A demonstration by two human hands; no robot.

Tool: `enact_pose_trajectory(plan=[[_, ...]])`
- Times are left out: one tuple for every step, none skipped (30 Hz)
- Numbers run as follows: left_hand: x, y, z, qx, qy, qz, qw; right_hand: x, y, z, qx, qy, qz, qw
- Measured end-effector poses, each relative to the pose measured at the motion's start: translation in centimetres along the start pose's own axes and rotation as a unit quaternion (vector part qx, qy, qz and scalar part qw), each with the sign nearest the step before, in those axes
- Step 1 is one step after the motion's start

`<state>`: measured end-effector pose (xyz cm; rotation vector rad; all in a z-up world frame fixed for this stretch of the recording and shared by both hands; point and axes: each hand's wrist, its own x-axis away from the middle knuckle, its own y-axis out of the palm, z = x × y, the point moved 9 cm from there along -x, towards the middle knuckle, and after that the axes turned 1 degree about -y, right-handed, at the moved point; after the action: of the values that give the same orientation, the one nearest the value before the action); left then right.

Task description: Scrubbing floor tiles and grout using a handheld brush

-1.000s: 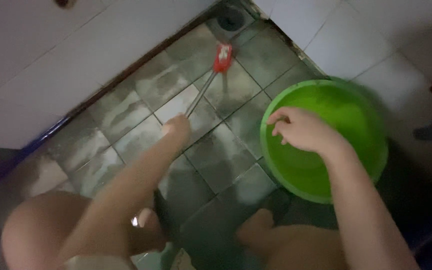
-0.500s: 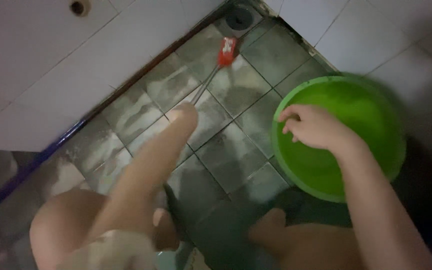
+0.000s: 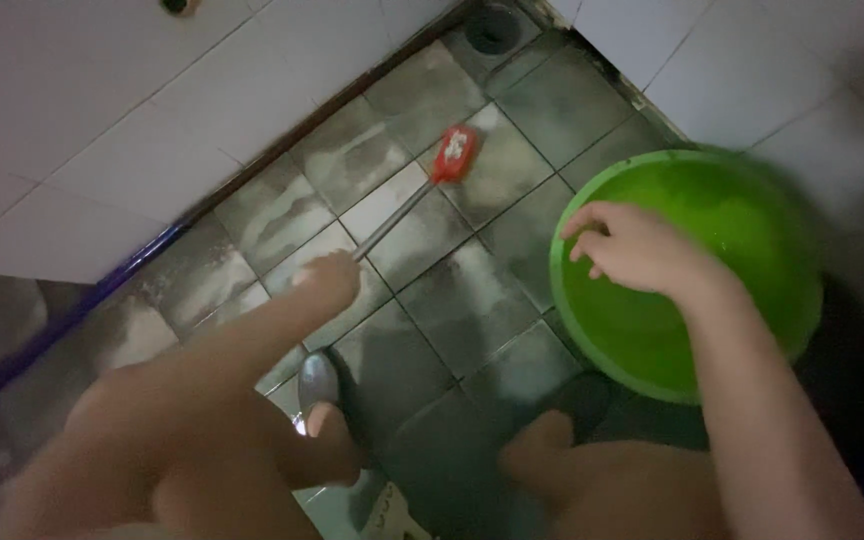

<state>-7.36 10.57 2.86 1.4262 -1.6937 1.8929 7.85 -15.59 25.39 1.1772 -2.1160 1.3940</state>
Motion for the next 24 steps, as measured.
enact_pose_trajectory(plan=[[-1.1,0.3,-1.2,-0.009,0.002,0.021,1.000,0.2,0.0,-0.3,-0.003,-0.003,0.001,1.000],[-2.3,0.5,-2.4,-0.018,0.005,0.041,0.999,0.4,0.0,-0.5,-0.006,-0.006,0.003,1.000],[-3.8,0.3,-1.9,-0.019,0.004,0.042,0.999,0.1,-0.1,-0.3,-0.007,-0.006,0.003,1.000],[-5.4,-0.2,-1.6,-0.021,-0.004,0.055,0.998,-0.2,0.0,-0.2,-0.004,-0.010,0.001,1.000],[-7.0,-0.6,-1.0,-0.022,-0.012,0.068,0.997,-0.4,-0.1,0.1,0.000,-0.012,-0.001,1.000],[-7.9,-1.0,0.2,-0.022,-0.011,0.069,0.997,-0.5,-0.2,0.2,0.000,-0.011,0.000,1.000],[-8.8,-1.7,1.1,-0.024,-0.023,0.088,0.996,-0.6,-0.1,0.2,-0.002,-0.015,-0.002,1.000],[-9.6,-2.4,2.0,-0.026,-0.035,0.107,0.993,-0.7,0.0,0.2,-0.003,-0.020,-0.004,1.000],[-8.8,-2.8,4.0,-0.028,-0.032,0.108,0.993,-0.8,0.0,0.4,-0.005,-0.017,-0.001,1.000],[-7.8,-3.8,7.4,-0.146,0.030,0.154,0.977,-0.9,0.0,0.5,0.001,-0.012,-0.002,1.000],[-6.5,-4.2,10.7,-0.258,0.089,0.195,0.942,-1.0,0.2,0.6,0.009,-0.007,-0.005,1.000],[-6.7,-4.3,12.9,-0.257,0.090,0.195,0.942,-1.0,0.4,1.1,0.011,-0.007,-0.005,1.000],[-7.6,-4.2,12.3,-0.047,-0.006,0.133,0.990,-1.3,0.7,1.4,0.009,-0.004,-0.008,1.000],[-8.0,-3.1,12.1,0.167,-0.100,0.064,0.979,-1.5,1.0,1.7,0.007,-0.001,-0.011,1.000],[-6.1,-4.2,12.0,0.171,-0.101,0.061,0.978,-1.1,0.8,1.3,0.011,-0.001,-0.013,1.000],[-4.0,-4.8,11.6,0.223,-0.124,0.036,0.966,-0.7,0.5,1.0,0.012,0.006,-0.011,1.000],[-1.9,-5.1,11.1,0.274,-0.149,0.009,0.950,-0.3,0.4,0.9,0.012,0.012,-0.011,1.000],[-1.8,-3.4,9.6,0.276,-0.153,0.004,0.949,-0.5,0.6,0.8,0.015,0.011,-0.017,1.000],[-2.1,-3.0,9.2,0.229,-0.076,0.021,0.970,-0.8,0.8,1.3,0.009,0.057,-0.033,0.998],[-2.2,-2.4,8.9,0.181,0.002,0.037,0.983,-0.9,1.0,1.7,0.003,0.101,-0.051,0.994],[-2.7,-0.3,7.4,0.184,-0.002,0.038,0.982,-1.3,1.2,1.9,0.006,0.098,-0.051,0.994],[-3.1,1.8,5.8,0.151,-0.011,0.039,0.988,-1.8,1.3,1.7,0.007,0.075,-0.046,0.996],[-3.5,4.0,4.1,0.117,-0.021,0.038,0.992,-2.3,1.4,1.5,0.005,0.053,-0.042,0.998],[-1.1,3.9,3.4,0.118,-0.024,0.038,0.992,-2.0,1.5,0.8,0.007,0.050,-0.044,0.998]])
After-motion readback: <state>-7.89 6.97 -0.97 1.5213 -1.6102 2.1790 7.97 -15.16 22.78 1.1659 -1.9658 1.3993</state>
